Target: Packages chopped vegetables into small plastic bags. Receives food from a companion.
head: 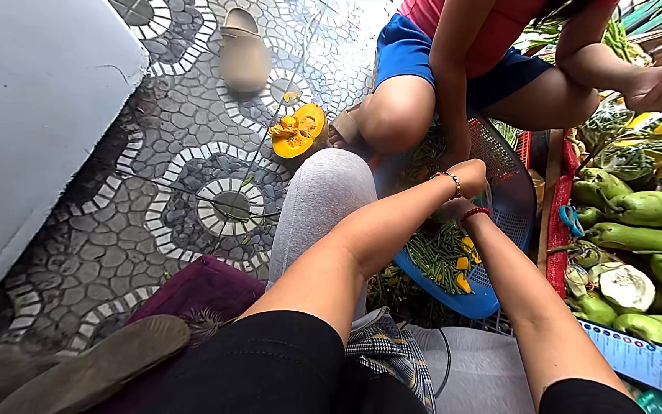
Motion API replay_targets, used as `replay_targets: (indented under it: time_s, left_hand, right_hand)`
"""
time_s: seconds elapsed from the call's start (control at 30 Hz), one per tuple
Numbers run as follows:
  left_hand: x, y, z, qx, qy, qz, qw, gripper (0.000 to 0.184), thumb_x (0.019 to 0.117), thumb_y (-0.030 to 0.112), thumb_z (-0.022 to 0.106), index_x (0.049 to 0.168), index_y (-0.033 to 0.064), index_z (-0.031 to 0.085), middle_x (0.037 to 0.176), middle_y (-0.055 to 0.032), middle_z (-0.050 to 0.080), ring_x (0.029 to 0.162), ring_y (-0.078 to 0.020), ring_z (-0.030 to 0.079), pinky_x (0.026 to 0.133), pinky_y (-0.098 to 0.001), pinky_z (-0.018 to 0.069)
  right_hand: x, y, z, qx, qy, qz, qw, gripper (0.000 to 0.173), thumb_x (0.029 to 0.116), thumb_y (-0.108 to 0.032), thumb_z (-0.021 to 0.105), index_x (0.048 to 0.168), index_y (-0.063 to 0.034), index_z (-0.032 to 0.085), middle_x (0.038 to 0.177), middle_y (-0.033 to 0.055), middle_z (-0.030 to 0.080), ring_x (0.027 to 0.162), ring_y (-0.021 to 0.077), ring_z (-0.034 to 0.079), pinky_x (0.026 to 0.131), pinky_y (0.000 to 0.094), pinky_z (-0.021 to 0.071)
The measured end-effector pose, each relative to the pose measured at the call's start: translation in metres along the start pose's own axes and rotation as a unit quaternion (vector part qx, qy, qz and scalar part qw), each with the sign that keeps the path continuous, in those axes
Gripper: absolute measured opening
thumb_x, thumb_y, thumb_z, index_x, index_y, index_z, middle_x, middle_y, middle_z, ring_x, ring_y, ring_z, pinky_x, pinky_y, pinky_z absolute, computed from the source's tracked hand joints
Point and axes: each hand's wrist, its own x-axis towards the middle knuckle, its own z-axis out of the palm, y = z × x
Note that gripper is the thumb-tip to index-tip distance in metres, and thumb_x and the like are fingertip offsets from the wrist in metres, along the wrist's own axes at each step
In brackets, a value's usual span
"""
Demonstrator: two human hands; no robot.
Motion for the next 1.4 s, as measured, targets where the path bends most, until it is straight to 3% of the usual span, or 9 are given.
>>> replay_targets:
  time_s: [0.07,0.23,0.37,0.53,0.73,0.87,1.07,1.2,1.4]
  left_hand:
    - [-0.001,0.0,0.0,0.01,-0.001,-0.002,1.0,0.024,0.1051,0.012,0.052,0.108,-0.0082,0.064,0.098,-0.0211,0.065,0.091,-0.0307,0.065,0.08,-0.049,0.0529]
    - [0.0,-0.001,-0.001,-0.002,0.001,-0.007,1.0,0.023,0.1055,0.013,0.052,0.106,-0.0068,0.064,0.093,-0.0183,0.064,0.083,-0.0275,0.064,0.075,-0.0457,0.0529]
    - [0.003,0.001,0.001,-0.01,0.0,-0.004,1.0,0.024,0.106,0.013,0.051,0.109,-0.0074,0.065,0.096,-0.0193,0.065,0.085,-0.0279,0.065,0.077,-0.0465,0.0533]
    - [0.003,0.001,0.0,-0.033,0.02,-0.004,0.999,0.022,0.1036,0.013,0.054,0.103,-0.0073,0.064,0.096,-0.0202,0.065,0.088,-0.0304,0.066,0.078,-0.0495,0.0539]
    - [0.004,0.002,0.0,-0.035,0.028,-0.014,0.999,0.027,0.1064,0.014,0.051,0.11,-0.0087,0.065,0.1,-0.0213,0.066,0.089,-0.0294,0.066,0.081,-0.0477,0.054]
    - [0.007,0.002,0.006,-0.031,0.029,-0.019,0.999,0.026,0.1056,0.016,0.052,0.106,-0.0061,0.066,0.092,-0.0169,0.065,0.079,-0.0241,0.063,0.074,-0.0428,0.0532]
    - [-0.005,0.01,0.024,0.002,0.028,0.024,0.999,0.026,0.1062,0.012,0.051,0.109,-0.0093,0.066,0.104,-0.0242,0.067,0.098,-0.0343,0.067,0.088,-0.0531,0.0528]
    - [-0.009,0.012,0.026,0.022,0.013,0.037,0.999,0.024,0.106,0.011,0.052,0.111,-0.0085,0.064,0.103,-0.0235,0.066,0.097,-0.0343,0.066,0.087,-0.0523,0.0526]
    - [-0.006,0.007,0.025,0.034,0.008,0.037,0.999,0.026,0.1068,0.013,0.051,0.114,-0.0082,0.064,0.107,-0.0237,0.067,0.103,-0.0346,0.066,0.092,-0.0528,0.0515]
  right_hand:
    - [0.015,-0.005,-0.017,0.026,-0.142,0.065,0.987,0.034,0.1068,-0.018,0.054,0.13,0.0054,0.063,0.131,0.0315,0.062,0.126,0.0489,0.057,0.107,0.0676,0.0379]
    - [0.032,0.047,0.039,0.08,0.016,0.087,0.993,0.036,0.0983,-0.022,0.068,0.12,0.0065,0.067,0.12,0.0313,0.066,0.117,0.0475,0.061,0.101,0.0658,0.0436]
    - [0.01,0.006,-0.017,0.096,-0.092,0.083,0.988,0.038,0.1085,-0.021,0.051,0.133,0.0066,0.061,0.136,0.0302,0.059,0.132,0.0434,0.054,0.111,0.0605,0.036]
    - [-0.043,0.042,-0.039,0.317,0.11,0.11,0.935,0.024,0.1004,-0.017,0.067,0.118,-0.0013,0.07,0.116,0.0197,0.071,0.108,0.0325,0.067,0.098,0.0571,0.05]
    - [-0.187,0.014,-0.05,0.499,0.19,-0.021,0.845,0.013,0.0855,-0.003,0.064,0.096,-0.0104,0.069,0.091,-0.0062,0.073,0.083,0.0025,0.068,0.079,0.0219,0.0584]
    - [-0.203,0.002,-0.057,0.4,0.123,-0.03,0.908,0.036,0.0962,-0.01,0.053,0.128,-0.0027,0.069,0.13,0.008,0.07,0.117,0.0107,0.066,0.103,0.0318,0.0536]
    - [-0.107,0.012,-0.036,0.355,0.248,0.091,0.897,0.021,0.1008,-0.003,0.051,0.103,0.0042,0.071,0.096,0.0204,0.07,0.085,0.0299,0.068,0.077,0.0538,0.054]
    - [-0.046,0.001,-0.008,0.524,0.174,0.131,0.824,0.036,0.1009,-0.001,0.058,0.136,0.0059,0.054,0.13,0.018,0.062,0.117,0.0167,0.059,0.103,0.0323,0.0479]
    - [-0.018,-0.013,-0.014,0.229,-0.005,0.107,0.967,0.041,0.0941,-0.021,0.074,0.127,0.0018,0.066,0.13,0.0244,0.065,0.126,0.0368,0.059,0.109,0.0557,0.042]
